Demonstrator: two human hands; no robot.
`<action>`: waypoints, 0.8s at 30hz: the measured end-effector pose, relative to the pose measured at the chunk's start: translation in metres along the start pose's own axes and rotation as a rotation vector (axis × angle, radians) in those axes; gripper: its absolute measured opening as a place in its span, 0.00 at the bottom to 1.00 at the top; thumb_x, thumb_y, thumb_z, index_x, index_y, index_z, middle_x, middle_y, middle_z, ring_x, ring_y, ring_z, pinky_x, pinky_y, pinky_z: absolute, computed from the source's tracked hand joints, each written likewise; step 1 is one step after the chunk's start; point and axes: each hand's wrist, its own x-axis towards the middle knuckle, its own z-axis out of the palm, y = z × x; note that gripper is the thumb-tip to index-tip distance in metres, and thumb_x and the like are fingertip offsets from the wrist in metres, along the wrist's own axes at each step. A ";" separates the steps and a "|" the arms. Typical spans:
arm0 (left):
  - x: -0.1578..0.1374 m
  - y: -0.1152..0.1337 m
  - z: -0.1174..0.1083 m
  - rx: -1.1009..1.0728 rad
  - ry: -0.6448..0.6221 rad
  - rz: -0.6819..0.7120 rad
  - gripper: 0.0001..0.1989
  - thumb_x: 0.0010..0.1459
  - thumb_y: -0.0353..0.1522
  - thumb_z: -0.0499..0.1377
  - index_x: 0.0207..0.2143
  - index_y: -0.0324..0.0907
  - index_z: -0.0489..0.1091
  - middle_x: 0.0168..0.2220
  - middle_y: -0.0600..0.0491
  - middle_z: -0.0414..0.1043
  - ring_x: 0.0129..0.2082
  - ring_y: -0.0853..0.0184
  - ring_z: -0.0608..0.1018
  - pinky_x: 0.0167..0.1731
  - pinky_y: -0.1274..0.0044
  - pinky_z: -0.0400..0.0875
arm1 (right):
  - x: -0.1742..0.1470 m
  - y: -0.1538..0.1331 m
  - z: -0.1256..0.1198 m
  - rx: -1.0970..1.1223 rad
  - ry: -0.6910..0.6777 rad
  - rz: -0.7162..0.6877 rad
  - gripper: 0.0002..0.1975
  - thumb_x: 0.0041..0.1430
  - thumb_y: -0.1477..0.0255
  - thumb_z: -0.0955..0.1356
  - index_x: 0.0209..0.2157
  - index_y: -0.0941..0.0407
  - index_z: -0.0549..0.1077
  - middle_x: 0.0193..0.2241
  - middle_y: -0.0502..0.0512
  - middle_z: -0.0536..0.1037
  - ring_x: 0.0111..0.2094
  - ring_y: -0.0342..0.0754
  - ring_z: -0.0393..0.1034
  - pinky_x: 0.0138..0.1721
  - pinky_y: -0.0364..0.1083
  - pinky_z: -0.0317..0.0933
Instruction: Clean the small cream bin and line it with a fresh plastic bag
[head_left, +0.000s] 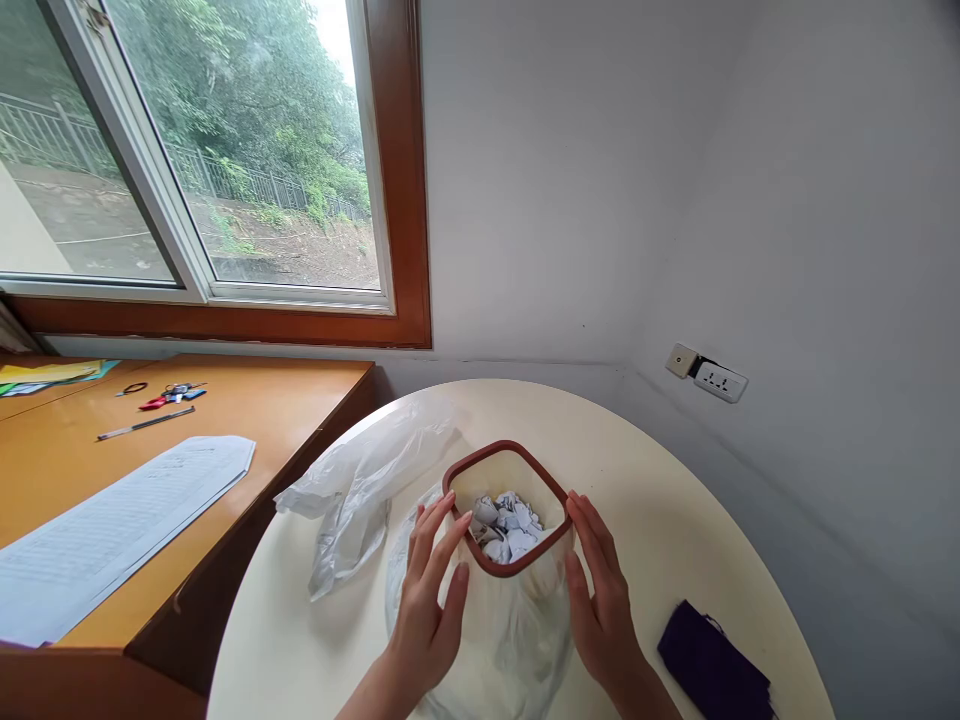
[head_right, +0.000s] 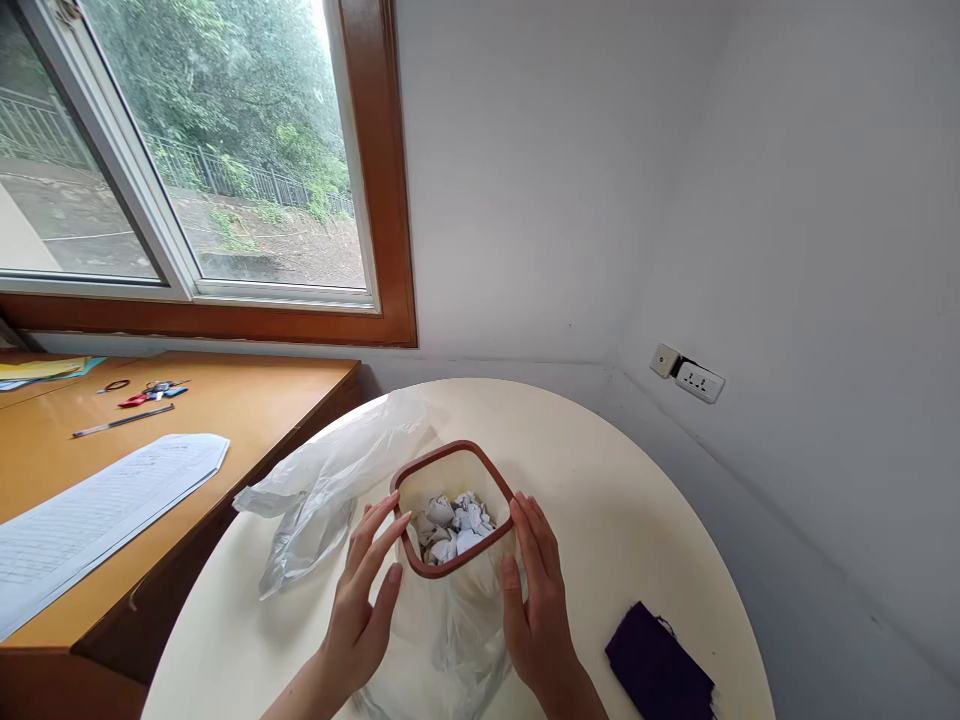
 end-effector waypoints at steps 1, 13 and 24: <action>0.000 0.000 0.000 0.011 0.009 -0.002 0.25 0.59 0.22 0.46 0.57 0.48 0.54 0.60 0.48 0.51 0.61 0.59 0.54 0.59 0.57 0.49 | 0.001 0.000 0.000 0.000 0.004 0.000 0.25 0.63 0.74 0.55 0.61 0.52 0.50 0.60 0.55 0.55 0.61 0.53 0.48 0.57 0.57 0.54; 0.001 -0.003 0.001 0.065 0.070 0.007 0.23 0.59 0.23 0.47 0.54 0.50 0.59 0.55 0.50 0.59 0.58 0.61 0.60 0.59 0.58 0.48 | 0.001 0.005 0.002 -0.026 0.052 -0.010 0.22 0.62 0.76 0.55 0.58 0.52 0.56 0.56 0.57 0.61 0.58 0.53 0.52 0.54 0.58 0.55; 0.003 -0.006 -0.003 0.197 0.062 0.040 0.24 0.58 0.22 0.47 0.54 0.52 0.58 0.54 0.52 0.63 0.57 0.61 0.61 0.59 0.53 0.41 | -0.001 0.009 0.009 -0.029 0.103 -0.004 0.21 0.62 0.76 0.56 0.56 0.52 0.58 0.52 0.58 0.66 0.55 0.52 0.56 0.51 0.57 0.58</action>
